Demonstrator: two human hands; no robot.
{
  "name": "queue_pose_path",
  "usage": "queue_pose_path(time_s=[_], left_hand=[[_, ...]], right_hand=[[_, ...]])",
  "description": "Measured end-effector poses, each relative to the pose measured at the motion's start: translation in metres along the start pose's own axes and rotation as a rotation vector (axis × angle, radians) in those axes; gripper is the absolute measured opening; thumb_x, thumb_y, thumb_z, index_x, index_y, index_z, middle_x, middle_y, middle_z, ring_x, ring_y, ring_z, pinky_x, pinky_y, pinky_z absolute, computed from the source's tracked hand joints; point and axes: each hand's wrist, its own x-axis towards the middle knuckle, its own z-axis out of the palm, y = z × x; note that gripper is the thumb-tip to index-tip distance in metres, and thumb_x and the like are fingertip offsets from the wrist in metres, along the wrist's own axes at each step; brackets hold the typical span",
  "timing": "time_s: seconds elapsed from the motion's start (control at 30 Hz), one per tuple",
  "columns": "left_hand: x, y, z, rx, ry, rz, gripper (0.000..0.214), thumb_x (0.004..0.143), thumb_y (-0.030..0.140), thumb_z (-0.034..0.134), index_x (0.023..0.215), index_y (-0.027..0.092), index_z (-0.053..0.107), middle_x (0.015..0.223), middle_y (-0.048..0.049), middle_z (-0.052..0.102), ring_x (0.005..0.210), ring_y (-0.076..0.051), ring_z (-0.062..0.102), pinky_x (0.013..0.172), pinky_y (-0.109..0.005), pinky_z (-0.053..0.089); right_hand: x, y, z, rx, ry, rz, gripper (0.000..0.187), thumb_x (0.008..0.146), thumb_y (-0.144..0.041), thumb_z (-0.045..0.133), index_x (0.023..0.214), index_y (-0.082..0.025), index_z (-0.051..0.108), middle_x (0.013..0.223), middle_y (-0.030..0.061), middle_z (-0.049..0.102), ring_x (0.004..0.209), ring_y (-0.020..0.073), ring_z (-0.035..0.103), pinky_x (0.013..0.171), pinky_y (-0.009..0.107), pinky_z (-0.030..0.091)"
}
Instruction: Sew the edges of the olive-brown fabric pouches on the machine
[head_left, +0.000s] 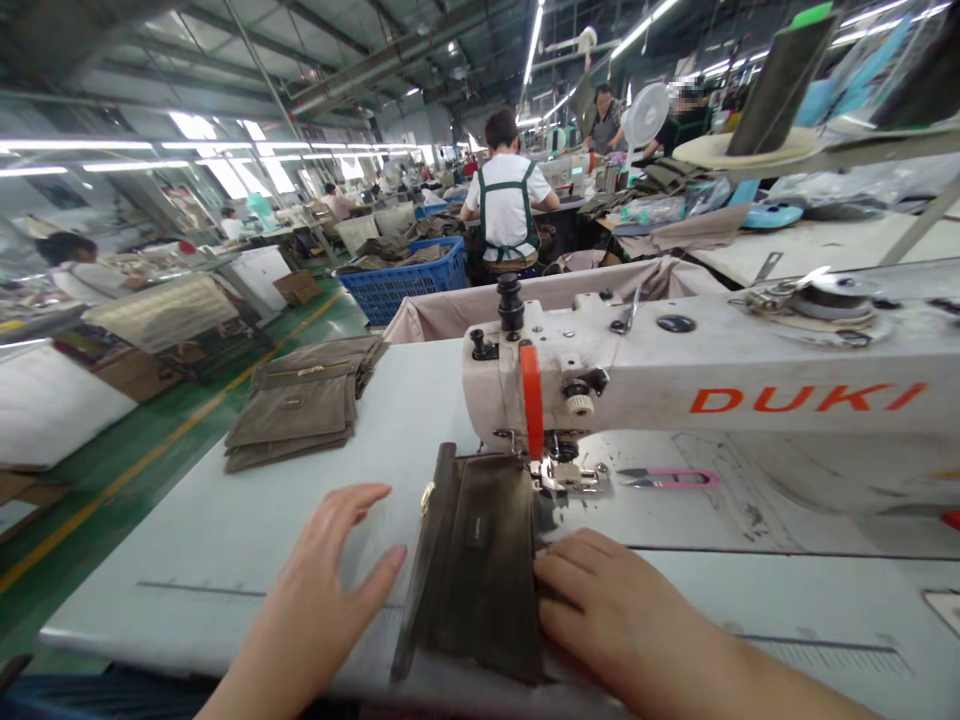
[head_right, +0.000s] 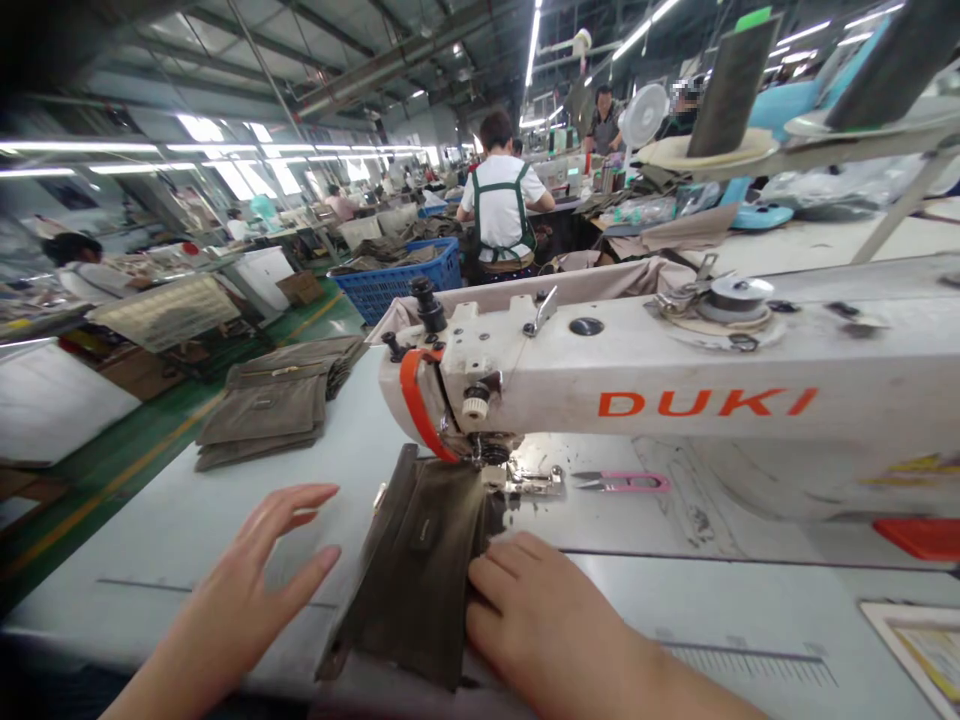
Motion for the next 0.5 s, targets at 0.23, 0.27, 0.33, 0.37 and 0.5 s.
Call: queue_pose_path(time_s=[0.23,0.27,0.33,0.37,0.5], left_hand=[[-0.027,0.037,0.049,0.278,-0.202,0.921,0.026,0.090,0.011,0.048,0.110,0.015,0.063,0.111,-0.0064,0.068,0.102,-0.019,0.062,0.092,-0.028,0.053],[-0.029,0.034,0.055,0.249,-0.191,0.947,0.025,0.092,0.010,0.046,0.109,0.014,0.064,0.106,-0.0063,0.070,0.097,-0.018,0.063,0.090,-0.028,0.054],[-0.032,0.026,0.063,0.207,-0.218,0.932,0.025,0.094,0.013,0.045,0.111,0.014,0.063,0.104,-0.0075,0.069,0.096,-0.018,0.063,0.088,-0.030,0.054],[-0.033,0.022,0.064,0.193,-0.239,0.902,0.025,0.095,0.014,0.045,0.112,0.015,0.062,0.105,-0.0080,0.068,0.097,-0.019,0.062,0.088,-0.031,0.054],[-0.036,0.016,0.060,0.146,-0.337,0.784,0.024,0.094,0.014,0.049,0.114,0.018,0.062,0.104,-0.0082,0.066,0.096,-0.018,0.060,0.087,-0.032,0.053]], right_hand=[[-0.025,-0.038,0.024,0.000,0.320,0.030,0.027,0.095,-0.015,0.046,0.072,-0.020,0.059,0.069,-0.0008,0.060,0.069,0.0155,0.053,0.065,0.029,0.042],[-0.027,-0.041,0.025,-0.002,0.340,0.048,0.028,0.096,-0.014,0.043,0.076,-0.020,0.061,0.070,-0.0005,0.062,0.071,0.0153,0.054,0.067,0.029,0.043],[-0.030,-0.046,0.024,-0.004,0.369,0.061,0.028,0.097,-0.013,0.041,0.083,-0.019,0.065,0.074,0.0002,0.065,0.074,0.0155,0.056,0.072,0.029,0.044],[-0.032,-0.047,0.023,-0.001,0.381,0.067,0.027,0.097,-0.013,0.042,0.085,-0.019,0.066,0.076,0.0005,0.066,0.076,0.0157,0.057,0.073,0.030,0.045],[-0.036,-0.050,0.019,0.051,0.396,0.097,0.026,0.096,-0.013,0.043,0.090,-0.019,0.067,0.082,0.0012,0.068,0.081,0.0167,0.058,0.077,0.031,0.047]])
